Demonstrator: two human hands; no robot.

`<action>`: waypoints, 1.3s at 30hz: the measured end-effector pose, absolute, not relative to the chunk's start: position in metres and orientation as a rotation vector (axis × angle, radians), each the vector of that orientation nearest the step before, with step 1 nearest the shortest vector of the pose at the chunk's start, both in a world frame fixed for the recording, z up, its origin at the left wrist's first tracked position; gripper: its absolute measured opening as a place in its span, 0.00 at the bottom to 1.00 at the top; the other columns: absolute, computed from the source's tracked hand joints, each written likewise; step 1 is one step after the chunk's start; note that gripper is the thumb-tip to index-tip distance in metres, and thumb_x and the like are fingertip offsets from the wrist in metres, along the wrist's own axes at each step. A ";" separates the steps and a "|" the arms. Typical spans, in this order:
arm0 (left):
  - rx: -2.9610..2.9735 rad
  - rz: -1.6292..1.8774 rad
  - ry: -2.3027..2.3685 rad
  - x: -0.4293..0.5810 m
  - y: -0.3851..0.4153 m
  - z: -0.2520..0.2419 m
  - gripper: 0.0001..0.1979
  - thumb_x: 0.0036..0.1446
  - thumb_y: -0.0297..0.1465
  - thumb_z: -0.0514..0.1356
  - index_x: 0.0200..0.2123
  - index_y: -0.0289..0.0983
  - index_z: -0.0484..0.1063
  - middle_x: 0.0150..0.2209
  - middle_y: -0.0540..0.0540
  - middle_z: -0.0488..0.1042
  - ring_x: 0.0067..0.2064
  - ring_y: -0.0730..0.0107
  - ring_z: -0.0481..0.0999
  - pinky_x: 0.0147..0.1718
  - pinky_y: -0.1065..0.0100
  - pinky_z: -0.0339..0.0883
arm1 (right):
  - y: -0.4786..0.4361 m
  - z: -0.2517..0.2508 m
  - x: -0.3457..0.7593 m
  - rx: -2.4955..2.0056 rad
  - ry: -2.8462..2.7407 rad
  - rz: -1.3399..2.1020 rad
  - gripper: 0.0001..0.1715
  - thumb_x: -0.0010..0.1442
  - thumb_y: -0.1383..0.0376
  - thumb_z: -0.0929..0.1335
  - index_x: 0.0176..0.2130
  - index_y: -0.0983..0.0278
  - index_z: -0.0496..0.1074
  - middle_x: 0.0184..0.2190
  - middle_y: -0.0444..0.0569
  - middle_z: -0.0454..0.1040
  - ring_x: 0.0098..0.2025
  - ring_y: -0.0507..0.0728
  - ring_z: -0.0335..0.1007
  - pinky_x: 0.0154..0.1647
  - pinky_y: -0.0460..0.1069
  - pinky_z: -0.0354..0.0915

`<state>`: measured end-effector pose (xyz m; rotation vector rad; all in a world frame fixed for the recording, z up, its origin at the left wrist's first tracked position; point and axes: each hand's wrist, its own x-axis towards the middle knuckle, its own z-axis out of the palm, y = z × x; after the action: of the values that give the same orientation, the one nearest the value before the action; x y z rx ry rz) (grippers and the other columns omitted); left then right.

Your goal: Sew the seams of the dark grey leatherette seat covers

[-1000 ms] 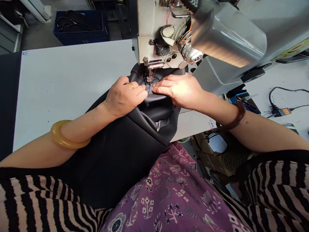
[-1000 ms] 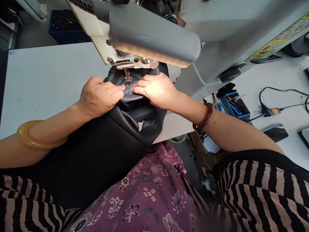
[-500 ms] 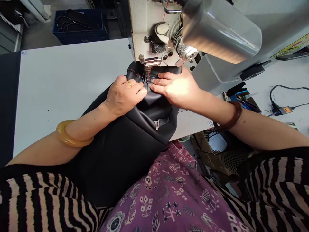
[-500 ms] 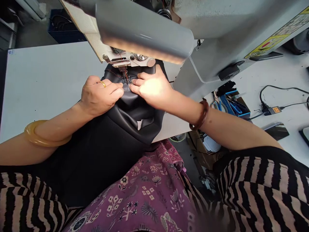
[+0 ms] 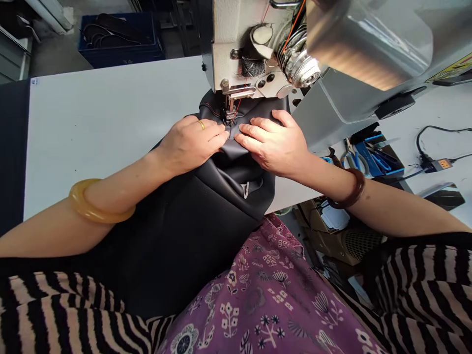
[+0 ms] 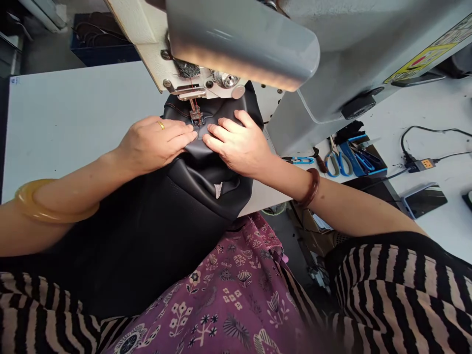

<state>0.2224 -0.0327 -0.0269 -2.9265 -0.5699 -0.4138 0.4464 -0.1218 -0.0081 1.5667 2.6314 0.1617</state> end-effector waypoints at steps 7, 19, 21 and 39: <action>-2.661 -0.240 -0.589 0.236 -0.048 -0.021 0.26 0.72 0.26 0.37 0.37 0.37 0.76 0.33 0.44 0.81 0.36 0.65 0.79 0.30 0.62 0.62 | -0.113 -0.008 0.453 1.547 2.621 0.150 0.33 0.71 0.64 0.46 0.65 0.57 0.63 0.66 0.47 0.65 0.67 0.60 0.59 0.65 0.62 0.53; -2.647 -0.210 -0.719 0.240 -0.055 -0.018 0.23 0.71 0.29 0.42 0.36 0.37 0.77 0.34 0.43 0.80 0.35 0.64 0.77 0.29 0.60 0.59 | -0.100 -0.006 0.458 1.565 2.687 0.105 0.45 0.68 0.59 0.39 0.61 0.62 0.70 0.63 0.49 0.69 0.63 0.61 0.63 0.63 0.62 0.52; -2.617 -0.254 -0.706 0.240 -0.053 -0.020 0.23 0.72 0.31 0.42 0.35 0.38 0.76 0.33 0.44 0.79 0.33 0.64 0.76 0.29 0.60 0.59 | -0.099 -0.004 0.457 1.567 2.676 0.089 0.44 0.67 0.60 0.40 0.61 0.64 0.70 0.63 0.49 0.69 0.62 0.61 0.64 0.63 0.62 0.53; -2.865 -0.182 -0.770 0.237 -0.039 -0.019 0.20 0.69 0.36 0.46 0.42 0.31 0.76 0.44 0.37 0.79 0.49 0.57 0.78 0.58 0.46 0.64 | -0.109 -0.019 0.436 1.665 2.717 0.178 0.32 0.68 0.47 0.56 0.52 0.67 0.71 0.52 0.58 0.74 0.55 0.66 0.67 0.63 0.67 0.54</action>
<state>0.2367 -0.0393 -0.0190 -2.8654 -0.7695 -0.1820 0.4358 -0.1087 -0.0187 1.6651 2.7173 0.1778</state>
